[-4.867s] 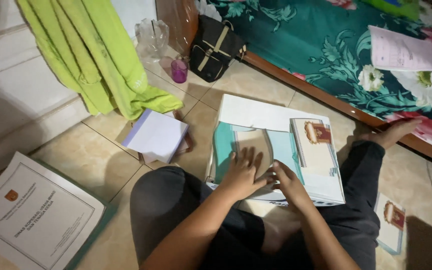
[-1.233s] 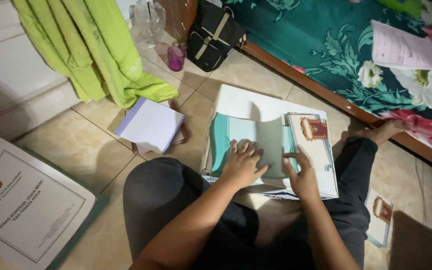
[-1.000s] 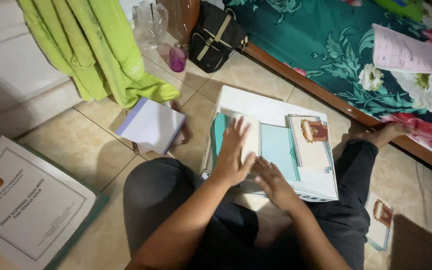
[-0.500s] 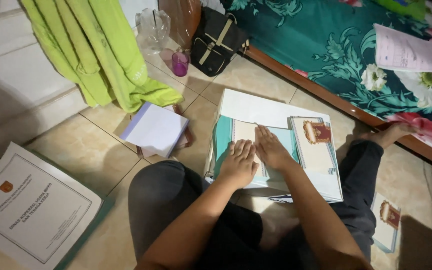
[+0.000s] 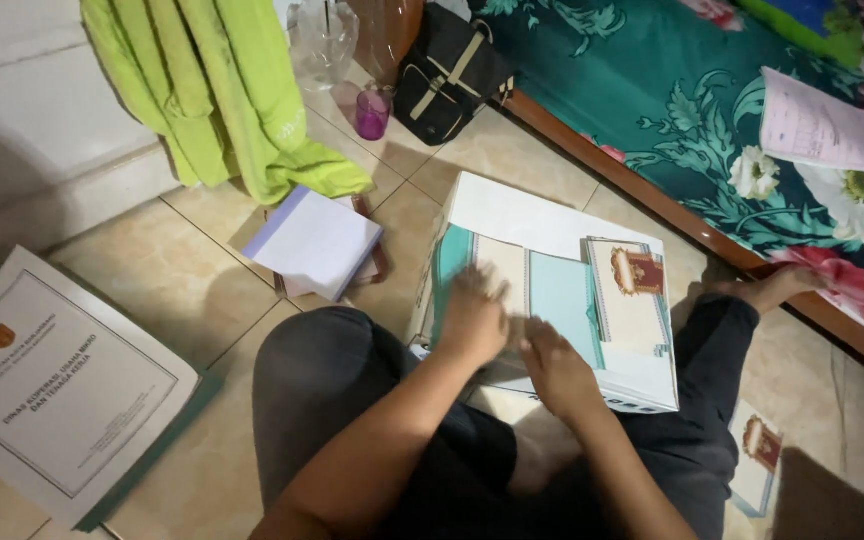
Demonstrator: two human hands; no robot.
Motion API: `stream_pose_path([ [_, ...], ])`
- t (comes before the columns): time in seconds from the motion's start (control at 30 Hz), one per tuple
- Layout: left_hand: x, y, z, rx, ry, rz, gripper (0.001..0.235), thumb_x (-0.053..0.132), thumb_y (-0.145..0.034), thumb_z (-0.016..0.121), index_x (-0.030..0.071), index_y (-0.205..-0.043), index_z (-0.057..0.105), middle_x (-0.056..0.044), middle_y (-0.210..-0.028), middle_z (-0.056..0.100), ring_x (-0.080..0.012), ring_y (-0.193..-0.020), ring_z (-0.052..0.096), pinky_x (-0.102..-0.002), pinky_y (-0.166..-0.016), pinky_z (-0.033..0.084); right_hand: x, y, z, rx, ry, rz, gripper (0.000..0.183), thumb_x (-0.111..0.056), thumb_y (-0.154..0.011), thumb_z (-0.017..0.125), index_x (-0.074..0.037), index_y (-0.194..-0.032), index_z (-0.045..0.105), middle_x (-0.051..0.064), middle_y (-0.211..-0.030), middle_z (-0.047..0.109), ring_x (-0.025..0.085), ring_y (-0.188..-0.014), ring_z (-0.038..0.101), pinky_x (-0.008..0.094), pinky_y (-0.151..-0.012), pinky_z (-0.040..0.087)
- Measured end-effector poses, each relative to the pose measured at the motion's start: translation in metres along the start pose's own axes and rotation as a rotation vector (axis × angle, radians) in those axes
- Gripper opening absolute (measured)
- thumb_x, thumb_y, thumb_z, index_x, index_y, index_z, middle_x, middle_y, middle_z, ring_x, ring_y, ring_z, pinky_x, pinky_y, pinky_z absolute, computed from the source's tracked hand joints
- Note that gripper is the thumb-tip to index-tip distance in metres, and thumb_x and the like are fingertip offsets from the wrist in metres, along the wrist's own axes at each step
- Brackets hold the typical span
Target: Inserting printed cards into small paper folders or holders
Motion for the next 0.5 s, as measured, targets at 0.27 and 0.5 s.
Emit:
stream_pose_path([
  [0.27,-0.109,0.007,0.018,0.022,0.030,-0.487,0.063,0.053,-0.099,0.047,0.001,-0.127,0.067,-0.023,-0.117,0.071,-0.0394,-0.110,0.069,-0.059,-0.096,0.045,-0.038,-0.025,0.005,0.155,-0.126,-0.228,0.065,-0.040,-0.101,0.057,-0.006,-0.155,0.043,0.027,-0.159,0.037,0.045,-0.148,0.034,0.057,-0.118,0.034],
  [0.5,-0.066,0.011,-0.036,0.211,0.326,-0.352,0.020,0.034,-0.100,0.059,0.020,-0.109,0.070,-0.009,-0.082,0.073,-0.0304,-0.079,0.075,-0.043,-0.069,0.059,0.006,-0.048,0.020,0.184,-0.429,0.045,0.072,-0.044,-0.101,0.058,0.000,-0.155,0.040,0.028,-0.157,0.040,0.038,-0.148,0.037,0.051,-0.120,0.033],
])
Point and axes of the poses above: each hand's wrist, its own y-axis away from the middle knuckle, its own z-axis out of the palm, x = y × z, the point moved 7 cm from there along -y, towards the middle knuckle
